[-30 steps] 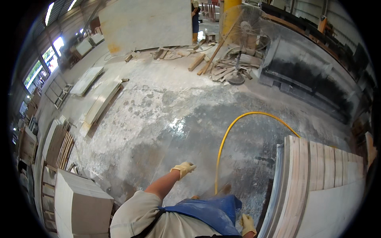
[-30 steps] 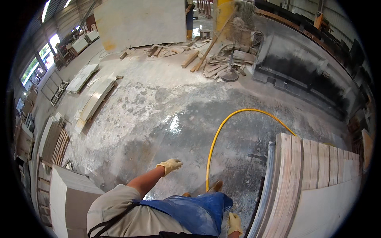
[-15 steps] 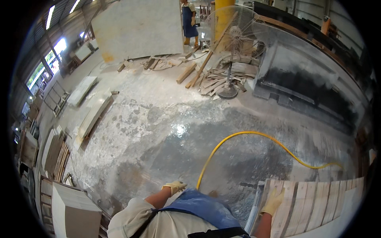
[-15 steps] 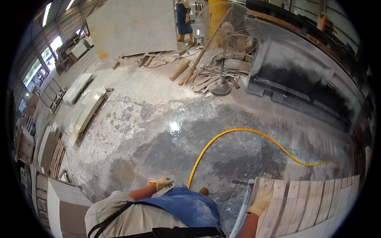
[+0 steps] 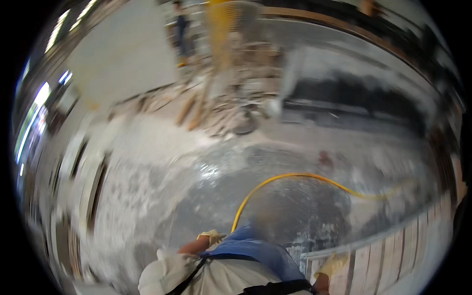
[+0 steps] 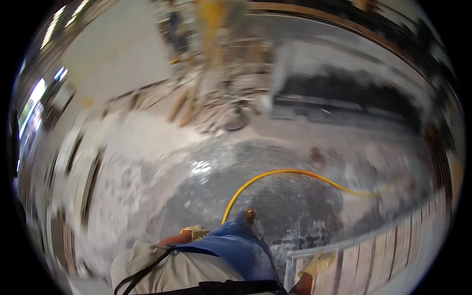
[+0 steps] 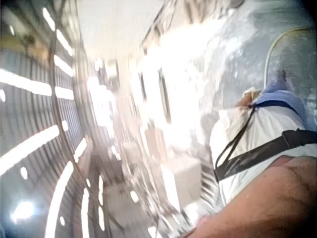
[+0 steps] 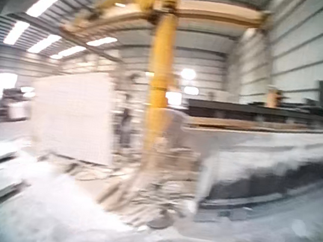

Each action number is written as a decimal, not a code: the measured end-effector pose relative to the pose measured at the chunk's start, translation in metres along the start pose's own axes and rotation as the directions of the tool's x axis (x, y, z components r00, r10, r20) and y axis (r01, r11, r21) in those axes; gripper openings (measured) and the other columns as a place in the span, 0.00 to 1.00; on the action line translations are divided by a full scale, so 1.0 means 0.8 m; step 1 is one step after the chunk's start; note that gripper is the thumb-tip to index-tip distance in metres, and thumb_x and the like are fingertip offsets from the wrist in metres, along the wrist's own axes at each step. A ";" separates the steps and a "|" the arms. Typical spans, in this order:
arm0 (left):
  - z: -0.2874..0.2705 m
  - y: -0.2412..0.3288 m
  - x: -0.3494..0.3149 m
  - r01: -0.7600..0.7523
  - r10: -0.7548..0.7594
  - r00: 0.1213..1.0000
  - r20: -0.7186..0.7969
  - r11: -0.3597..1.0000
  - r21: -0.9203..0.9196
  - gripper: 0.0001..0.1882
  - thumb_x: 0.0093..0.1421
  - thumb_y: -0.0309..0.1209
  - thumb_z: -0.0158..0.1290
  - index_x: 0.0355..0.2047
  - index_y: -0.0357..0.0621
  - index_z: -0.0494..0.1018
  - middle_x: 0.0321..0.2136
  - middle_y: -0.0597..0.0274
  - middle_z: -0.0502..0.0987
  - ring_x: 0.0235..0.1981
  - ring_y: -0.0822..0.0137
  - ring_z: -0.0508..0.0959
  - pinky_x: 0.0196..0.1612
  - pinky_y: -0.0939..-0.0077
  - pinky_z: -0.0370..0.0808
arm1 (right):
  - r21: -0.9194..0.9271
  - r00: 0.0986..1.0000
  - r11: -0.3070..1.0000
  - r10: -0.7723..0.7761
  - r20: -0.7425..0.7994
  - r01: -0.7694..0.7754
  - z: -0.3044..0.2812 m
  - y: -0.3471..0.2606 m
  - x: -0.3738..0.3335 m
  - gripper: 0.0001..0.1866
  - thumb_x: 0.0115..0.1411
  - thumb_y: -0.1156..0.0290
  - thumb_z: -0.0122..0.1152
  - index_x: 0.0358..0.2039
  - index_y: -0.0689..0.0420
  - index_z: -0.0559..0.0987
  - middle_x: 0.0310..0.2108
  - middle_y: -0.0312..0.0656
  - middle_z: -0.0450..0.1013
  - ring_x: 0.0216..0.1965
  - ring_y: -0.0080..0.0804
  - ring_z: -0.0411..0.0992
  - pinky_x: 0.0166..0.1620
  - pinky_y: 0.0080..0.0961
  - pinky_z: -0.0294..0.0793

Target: The person picks up large, flat stone or tile slabs from a wooden pallet and the floor, inspects them, and places them into a pile. The person wears yellow gloves and a blue apron while handling the heavy materials in a workshop environment.

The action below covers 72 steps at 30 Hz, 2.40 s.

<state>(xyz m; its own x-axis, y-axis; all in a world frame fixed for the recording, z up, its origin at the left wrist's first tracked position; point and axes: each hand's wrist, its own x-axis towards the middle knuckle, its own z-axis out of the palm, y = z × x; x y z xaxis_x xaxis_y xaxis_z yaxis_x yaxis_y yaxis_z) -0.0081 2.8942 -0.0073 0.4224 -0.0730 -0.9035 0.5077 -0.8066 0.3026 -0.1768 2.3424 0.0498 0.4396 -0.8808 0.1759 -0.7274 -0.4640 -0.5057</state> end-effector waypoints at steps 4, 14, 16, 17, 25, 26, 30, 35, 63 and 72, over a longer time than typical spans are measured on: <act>-0.095 0.150 0.130 -0.207 0.205 0.978 -0.029 0.965 -0.161 0.27 0.64 0.50 0.51 0.43 0.35 0.79 0.35 0.55 0.82 0.34 0.62 0.80 0.40 0.67 0.76 | -0.198 0.992 0.980 -0.035 -0.120 0.011 0.031 0.026 0.019 0.35 0.63 0.63 0.62 0.66 0.68 0.63 0.65 0.59 0.62 0.67 0.54 0.58 0.69 0.42 0.56; -0.136 0.623 0.290 -0.345 0.324 0.934 0.153 0.927 0.143 0.24 0.63 0.43 0.54 0.47 0.31 0.76 0.35 0.56 0.82 0.29 0.66 0.80 0.33 0.73 0.77 | -0.200 0.925 0.904 0.364 -0.108 -0.379 0.025 0.013 0.054 0.44 0.52 0.57 0.71 0.65 0.63 0.64 0.65 0.54 0.62 0.68 0.53 0.56 0.71 0.49 0.50; -0.085 0.691 0.307 -0.453 0.406 0.876 0.259 0.878 0.156 0.26 0.64 0.45 0.55 0.48 0.31 0.74 0.37 0.52 0.82 0.32 0.63 0.82 0.35 0.70 0.79 | -0.226 0.916 0.888 0.384 -0.115 -0.401 0.026 0.019 0.059 0.45 0.50 0.59 0.72 0.64 0.64 0.64 0.65 0.55 0.61 0.68 0.54 0.56 0.71 0.48 0.50; -0.058 0.718 0.307 -0.498 0.437 0.846 0.306 0.853 0.159 0.27 0.64 0.46 0.55 0.49 0.31 0.73 0.39 0.50 0.82 0.34 0.61 0.82 0.36 0.69 0.80 | -0.237 0.913 0.881 0.394 -0.110 -0.409 0.029 0.017 0.055 0.45 0.49 0.61 0.73 0.64 0.64 0.63 0.65 0.56 0.60 0.68 0.55 0.56 0.71 0.48 0.50; 0.087 0.921 0.322 -0.386 0.219 0.854 0.471 0.875 0.292 0.27 0.67 0.45 0.52 0.51 0.29 0.71 0.44 0.46 0.80 0.42 0.55 0.82 0.45 0.63 0.80 | -0.147 0.912 0.901 0.410 -0.023 -0.409 -0.039 0.006 0.150 0.36 0.48 0.63 0.70 0.56 0.64 0.73 0.56 0.56 0.71 0.57 0.57 0.69 0.63 0.49 0.64; 0.097 0.944 0.333 -0.387 0.204 0.857 0.472 0.861 0.329 0.27 0.67 0.45 0.52 0.51 0.28 0.71 0.44 0.46 0.80 0.43 0.55 0.81 0.45 0.63 0.79 | -0.145 0.909 0.897 0.410 -0.077 -0.417 -0.047 0.010 0.172 0.35 0.47 0.63 0.70 0.55 0.64 0.73 0.54 0.57 0.72 0.55 0.58 0.70 0.61 0.49 0.66; 0.143 1.058 0.357 -0.379 0.137 0.872 0.469 0.795 0.474 0.27 0.67 0.44 0.51 0.53 0.28 0.71 0.45 0.47 0.80 0.44 0.54 0.80 0.48 0.63 0.78 | -0.106 0.857 0.887 0.395 -0.329 -0.450 -0.061 0.036 0.320 0.34 0.48 0.65 0.72 0.54 0.68 0.73 0.54 0.61 0.72 0.54 0.61 0.70 0.60 0.49 0.67; 0.244 1.207 0.362 -0.511 0.187 0.803 0.566 0.704 0.492 0.31 0.66 0.48 0.49 0.53 0.26 0.72 0.45 0.48 0.80 0.46 0.58 0.80 0.51 0.67 0.76 | -0.033 0.799 0.885 0.402 -0.448 -0.464 -0.056 0.079 0.539 0.36 0.49 0.65 0.73 0.55 0.68 0.72 0.54 0.61 0.71 0.55 0.60 0.69 0.60 0.48 0.68; 0.757 1.846 0.437 -0.505 0.143 0.811 0.568 0.661 0.555 0.27 0.65 0.44 0.52 0.50 0.28 0.74 0.43 0.50 0.81 0.40 0.62 0.80 0.42 0.68 0.77 | -0.294 0.593 0.519 0.637 -0.493 -0.802 -0.148 0.685 1.283 0.45 0.52 0.53 0.69 0.65 0.65 0.65 0.63 0.57 0.66 0.64 0.53 0.63 0.66 0.43 0.60; 0.932 2.017 0.414 -0.513 0.191 0.814 0.548 0.678 0.527 0.28 0.64 0.43 0.54 0.51 0.27 0.72 0.43 0.48 0.81 0.40 0.60 0.82 0.44 0.70 0.79 | -0.404 0.472 0.302 0.766 -0.437 -0.864 -0.180 0.822 1.410 0.42 0.57 0.59 0.61 0.69 0.60 0.60 0.65 0.51 0.62 0.65 0.50 0.59 0.66 0.44 0.56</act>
<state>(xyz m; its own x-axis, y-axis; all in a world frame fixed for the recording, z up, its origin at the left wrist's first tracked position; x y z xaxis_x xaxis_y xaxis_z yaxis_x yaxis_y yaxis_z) 0.3912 1.1308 -0.0445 0.0294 -0.5348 -0.8445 -0.2682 -0.8181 0.5087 -0.2349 1.0303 0.0376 -0.5800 -0.8120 0.0653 -0.8118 0.5828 0.0366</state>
